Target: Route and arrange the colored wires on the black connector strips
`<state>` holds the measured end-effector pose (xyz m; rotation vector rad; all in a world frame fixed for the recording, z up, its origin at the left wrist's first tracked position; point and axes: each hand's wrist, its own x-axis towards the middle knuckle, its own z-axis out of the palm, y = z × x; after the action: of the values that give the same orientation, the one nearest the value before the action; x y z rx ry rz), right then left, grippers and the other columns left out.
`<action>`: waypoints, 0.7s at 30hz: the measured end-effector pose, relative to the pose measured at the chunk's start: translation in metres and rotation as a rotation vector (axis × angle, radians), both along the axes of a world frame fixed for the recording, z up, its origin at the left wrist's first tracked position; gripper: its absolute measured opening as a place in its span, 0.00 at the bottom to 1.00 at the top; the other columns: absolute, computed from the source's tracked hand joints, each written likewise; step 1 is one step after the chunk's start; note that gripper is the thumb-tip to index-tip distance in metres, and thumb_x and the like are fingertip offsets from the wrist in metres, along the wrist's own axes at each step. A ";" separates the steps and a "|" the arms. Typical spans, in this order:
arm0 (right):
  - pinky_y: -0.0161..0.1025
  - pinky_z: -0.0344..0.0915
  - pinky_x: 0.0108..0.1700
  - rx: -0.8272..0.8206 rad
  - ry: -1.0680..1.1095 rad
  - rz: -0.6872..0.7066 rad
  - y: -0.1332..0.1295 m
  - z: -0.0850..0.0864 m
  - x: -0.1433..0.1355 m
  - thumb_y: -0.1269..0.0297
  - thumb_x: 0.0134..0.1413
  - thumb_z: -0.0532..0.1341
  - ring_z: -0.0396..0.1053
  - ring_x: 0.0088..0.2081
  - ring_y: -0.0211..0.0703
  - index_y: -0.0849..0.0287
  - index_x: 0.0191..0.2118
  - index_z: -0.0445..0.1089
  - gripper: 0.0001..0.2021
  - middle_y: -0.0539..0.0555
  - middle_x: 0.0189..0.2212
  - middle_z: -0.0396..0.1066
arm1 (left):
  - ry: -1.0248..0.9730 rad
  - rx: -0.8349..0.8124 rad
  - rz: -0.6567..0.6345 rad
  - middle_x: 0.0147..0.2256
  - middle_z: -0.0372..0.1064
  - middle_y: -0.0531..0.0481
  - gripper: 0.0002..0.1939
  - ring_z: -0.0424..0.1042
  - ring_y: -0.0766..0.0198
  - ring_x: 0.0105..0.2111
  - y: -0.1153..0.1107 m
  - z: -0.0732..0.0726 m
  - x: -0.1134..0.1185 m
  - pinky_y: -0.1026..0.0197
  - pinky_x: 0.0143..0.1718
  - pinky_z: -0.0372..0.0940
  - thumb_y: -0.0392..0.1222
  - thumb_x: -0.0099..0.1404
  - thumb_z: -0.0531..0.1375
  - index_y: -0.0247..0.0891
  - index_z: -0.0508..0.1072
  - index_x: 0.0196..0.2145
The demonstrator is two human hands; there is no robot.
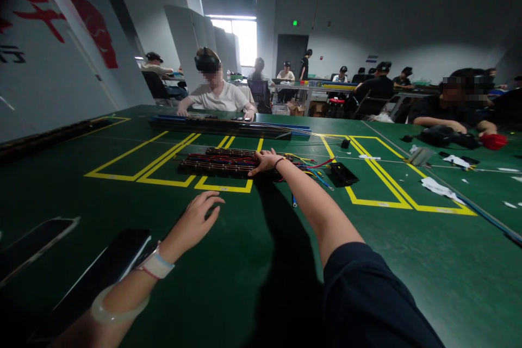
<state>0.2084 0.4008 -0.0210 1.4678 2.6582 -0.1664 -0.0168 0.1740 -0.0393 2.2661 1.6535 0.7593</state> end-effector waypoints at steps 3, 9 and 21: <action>0.59 0.33 0.62 0.002 -0.049 -0.008 -0.004 0.003 -0.002 0.28 0.39 0.55 0.45 0.63 0.62 0.58 0.61 0.55 0.49 0.64 0.60 0.53 | -0.001 -0.030 0.003 0.53 0.60 0.44 0.15 0.59 0.54 0.55 0.000 0.002 -0.001 0.45 0.56 0.59 0.43 0.67 0.48 0.40 0.70 0.45; 0.60 0.33 0.61 0.078 -0.102 -0.035 -0.039 0.002 0.010 0.26 0.41 0.50 0.53 0.59 0.63 0.60 0.62 0.53 0.50 0.68 0.54 0.60 | -0.003 -0.005 -0.001 0.52 0.59 0.45 0.15 0.58 0.55 0.56 0.002 0.000 -0.004 0.46 0.57 0.56 0.43 0.67 0.48 0.39 0.70 0.45; 0.61 0.43 0.56 0.188 -0.172 -0.307 -0.160 -0.011 0.139 0.26 0.44 0.46 0.63 0.49 0.63 0.60 0.58 0.59 0.46 0.69 0.45 0.66 | -0.446 -0.110 -0.328 0.41 0.64 0.45 0.06 0.62 0.57 0.48 -0.026 0.026 0.021 0.50 0.54 0.58 0.40 0.60 0.52 0.38 0.67 0.30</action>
<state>0.3474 0.2412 -0.0316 1.8494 2.3554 0.1855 0.0046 0.1483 -0.0133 2.0271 1.0658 0.9721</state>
